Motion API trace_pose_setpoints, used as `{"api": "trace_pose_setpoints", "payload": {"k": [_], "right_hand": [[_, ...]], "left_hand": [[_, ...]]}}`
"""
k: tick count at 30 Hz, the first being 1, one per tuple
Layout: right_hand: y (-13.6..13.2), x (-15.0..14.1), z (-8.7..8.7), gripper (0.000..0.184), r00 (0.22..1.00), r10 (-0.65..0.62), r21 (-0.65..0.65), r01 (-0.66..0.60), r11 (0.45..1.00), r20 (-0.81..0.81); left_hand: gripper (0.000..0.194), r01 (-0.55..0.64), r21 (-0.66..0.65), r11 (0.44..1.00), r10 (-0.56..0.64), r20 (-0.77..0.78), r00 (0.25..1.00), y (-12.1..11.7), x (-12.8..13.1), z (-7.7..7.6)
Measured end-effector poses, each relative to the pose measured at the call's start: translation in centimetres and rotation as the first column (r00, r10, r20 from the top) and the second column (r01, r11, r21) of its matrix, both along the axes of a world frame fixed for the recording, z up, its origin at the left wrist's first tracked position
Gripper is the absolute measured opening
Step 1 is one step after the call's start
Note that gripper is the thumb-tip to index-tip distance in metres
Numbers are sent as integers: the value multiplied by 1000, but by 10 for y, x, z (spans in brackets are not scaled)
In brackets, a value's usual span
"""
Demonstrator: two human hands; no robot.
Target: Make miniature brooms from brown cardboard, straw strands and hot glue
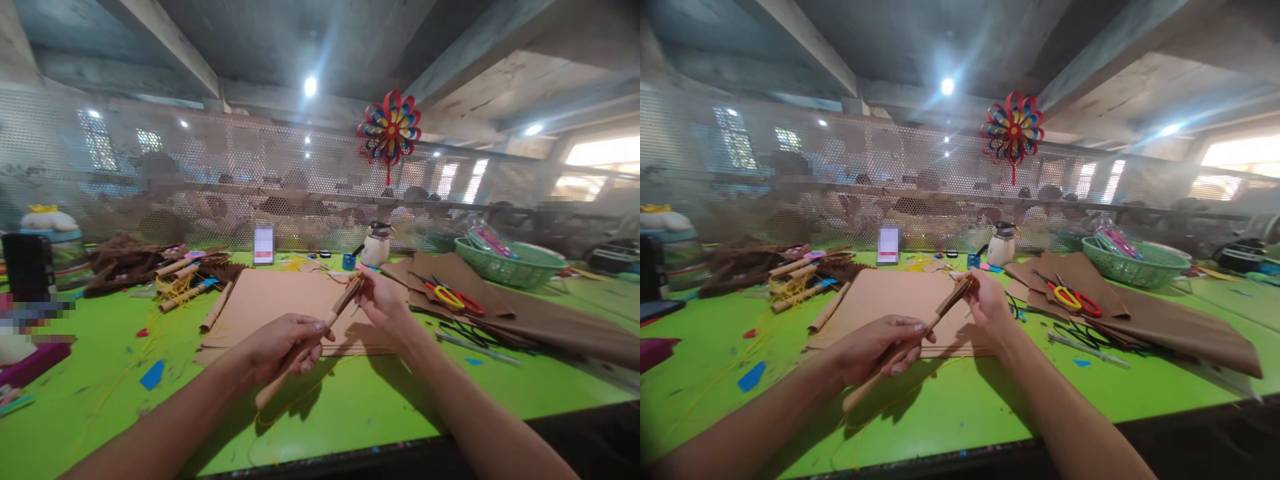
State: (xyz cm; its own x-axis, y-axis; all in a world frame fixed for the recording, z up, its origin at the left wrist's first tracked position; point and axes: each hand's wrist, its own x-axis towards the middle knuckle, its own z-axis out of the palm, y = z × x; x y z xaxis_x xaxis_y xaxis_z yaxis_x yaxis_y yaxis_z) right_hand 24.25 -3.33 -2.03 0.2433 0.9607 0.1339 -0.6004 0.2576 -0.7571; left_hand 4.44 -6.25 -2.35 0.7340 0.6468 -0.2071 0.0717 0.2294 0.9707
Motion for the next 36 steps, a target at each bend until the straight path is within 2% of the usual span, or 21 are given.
{"api": "trace_pose_setpoints", "payload": {"k": [4, 8, 11, 13, 17, 21, 24, 26, 27, 28, 30, 31, 32, 33, 34, 36], "right_hand": [[3, 18, 7, 16, 992, -119, 17, 119, 993, -45], [-1, 36, 18, 18, 984, -103, 28, 108, 994, -144], [-3, 52, 25, 22, 983, -72, 106, 91, 990, -168], [-5, 62, 29, 24, 983, -83, 143, 107, 984, -167], [-10, 76, 35, 19, 976, -189, 185, 207, 961, -107], [-19, 77, 40, 8, 966, -245, 238, 258, 936, -83], [-29, 66, 37, 7, 975, -221, 258, 212, 942, 8], [-35, 55, 30, 15, 965, -156, 237, 104, 966, 212], [-37, 49, 26, 18, 925, -92, 201, 17, 979, 369], [-39, 43, 23, 19, 835, -17, 147, -77, 986, 549], [-39, 35, 17, 18, 523, 57, 44, -180, 983, 850], [-38, 33, 16, 16, 359, 36, 30, -178, 984, 932], [-36, 31, 15, 16, 234, -13, 51, -157, 986, 972], [-33, 29, 16, 16, 161, -69, 91, -134, 987, 984], [-30, 27, 17, 16, 140, -114, 131, -119, 984, 984], [-20, 21, 20, 18, 188, -143, 170, -134, 976, 972]], "left_hand": [[22, 21, 6, 1000, -20, -15, 1000, 5, -5, 1], [24, 33, 41, 999, -33, 6, 999, 16, -15, 4], [24, -4, 74, 997, 2, 29, 1000, 24, -24, 7], [23, -67, 92, 993, 63, 49, 997, 28, -28, 10], [20, -211, 107, 972, 200, 104, 974, 36, -34, 14], [14, -435, 56, 899, 415, 213, 884, 50, -44, 15], [10, -567, -43, 823, 554, 284, 783, 58, -51, 14], [10, -620, -107, 777, 619, 306, 723, 61, -54, 13], [10, -633, -129, 763, 638, 309, 705, 62, -55, 13], [11, -641, -147, 753, 651, 309, 693, 63, -55, 12], [13, -642, -170, 748, 659, 306, 687, 63, -55, 10], [14, -640, -182, 747, 661, 305, 685, 63, -54, 10], [15, -635, -193, 748, 660, 308, 685, 63, -54, 10], [16, -628, -200, 752, 657, 313, 686, 62, -54, 10], [16, -620, -205, 758, 650, 322, 688, 61, -53, 11], [15, -599, -206, 773, 631, 347, 694, 58, -51, 13]]}}
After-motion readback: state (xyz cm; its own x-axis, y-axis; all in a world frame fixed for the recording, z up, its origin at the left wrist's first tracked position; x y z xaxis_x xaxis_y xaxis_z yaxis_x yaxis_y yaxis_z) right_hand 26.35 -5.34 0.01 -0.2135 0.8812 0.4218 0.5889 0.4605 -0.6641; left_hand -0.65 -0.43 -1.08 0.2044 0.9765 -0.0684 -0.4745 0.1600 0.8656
